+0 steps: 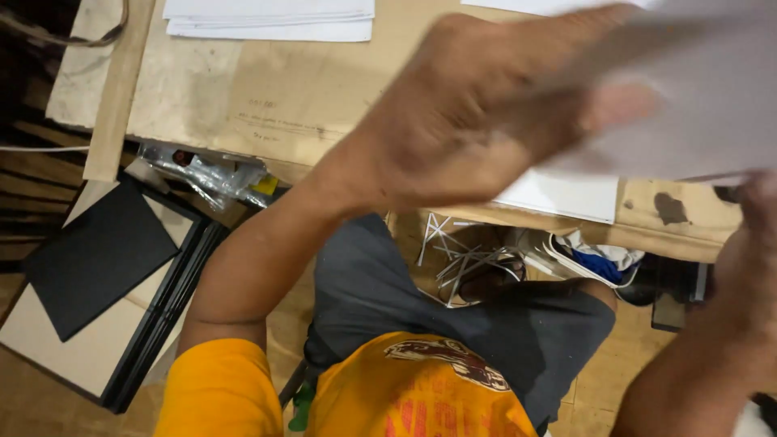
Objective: Cutting paper sheets with scissors, folding them, and applying glue with a brush to assemble a notepad or similar item.
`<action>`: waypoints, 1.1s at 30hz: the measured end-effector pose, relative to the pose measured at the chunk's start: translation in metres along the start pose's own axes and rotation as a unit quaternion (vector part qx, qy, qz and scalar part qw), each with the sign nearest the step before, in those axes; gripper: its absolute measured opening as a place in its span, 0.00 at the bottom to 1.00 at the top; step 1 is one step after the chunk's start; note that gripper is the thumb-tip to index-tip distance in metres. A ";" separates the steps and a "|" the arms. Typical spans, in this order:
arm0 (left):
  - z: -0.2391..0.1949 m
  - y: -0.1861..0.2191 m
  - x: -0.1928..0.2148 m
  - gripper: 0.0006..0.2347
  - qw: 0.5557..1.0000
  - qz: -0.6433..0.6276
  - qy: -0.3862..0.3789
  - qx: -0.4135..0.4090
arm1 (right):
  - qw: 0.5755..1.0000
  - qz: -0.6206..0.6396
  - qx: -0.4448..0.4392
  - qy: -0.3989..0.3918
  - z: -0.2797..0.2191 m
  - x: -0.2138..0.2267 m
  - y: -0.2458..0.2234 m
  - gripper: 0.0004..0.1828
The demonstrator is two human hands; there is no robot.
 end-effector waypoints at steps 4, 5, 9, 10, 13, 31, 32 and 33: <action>-0.005 -0.019 0.023 0.09 0.976 -0.100 0.084 0.177 | 0.973 -0.079 -0.213 -0.033 -0.004 0.010 0.045 0.16; -0.013 -0.028 0.025 0.18 0.962 -0.082 0.132 0.224 | 0.953 -0.107 -0.281 -0.043 -0.008 0.014 0.057 0.21; -0.049 -0.051 0.015 0.07 0.963 -0.107 0.118 0.219 | 0.894 -0.166 -0.412 -0.066 -0.015 0.008 0.066 0.31; -0.064 -0.067 0.004 0.09 0.933 -0.135 0.078 0.326 | 0.880 -0.189 -0.434 -0.045 -0.015 0.002 0.056 0.29; -0.091 -0.091 -0.015 0.20 0.887 -0.163 0.051 0.430 | 0.931 -0.039 -0.356 -0.076 -0.006 -0.011 0.076 0.21; -0.148 -0.140 -0.039 0.16 0.892 -0.016 0.050 0.450 | 0.946 0.041 -0.303 -0.106 -0.019 -0.049 0.076 0.17; -0.148 -0.141 -0.039 0.15 0.901 -0.005 0.056 0.431 | 0.942 0.043 -0.315 -0.108 -0.019 -0.052 0.071 0.19; -0.147 -0.140 -0.038 0.15 0.901 -0.004 0.056 0.431 | 0.942 0.043 -0.315 -0.108 -0.019 -0.052 0.072 0.19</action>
Point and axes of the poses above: each hand's wrist, its own z-axis towards the middle knuckle, its own x-axis out of the back of the hand, y = z × x, the point moved 5 cm from there along z, towards the middle knuckle
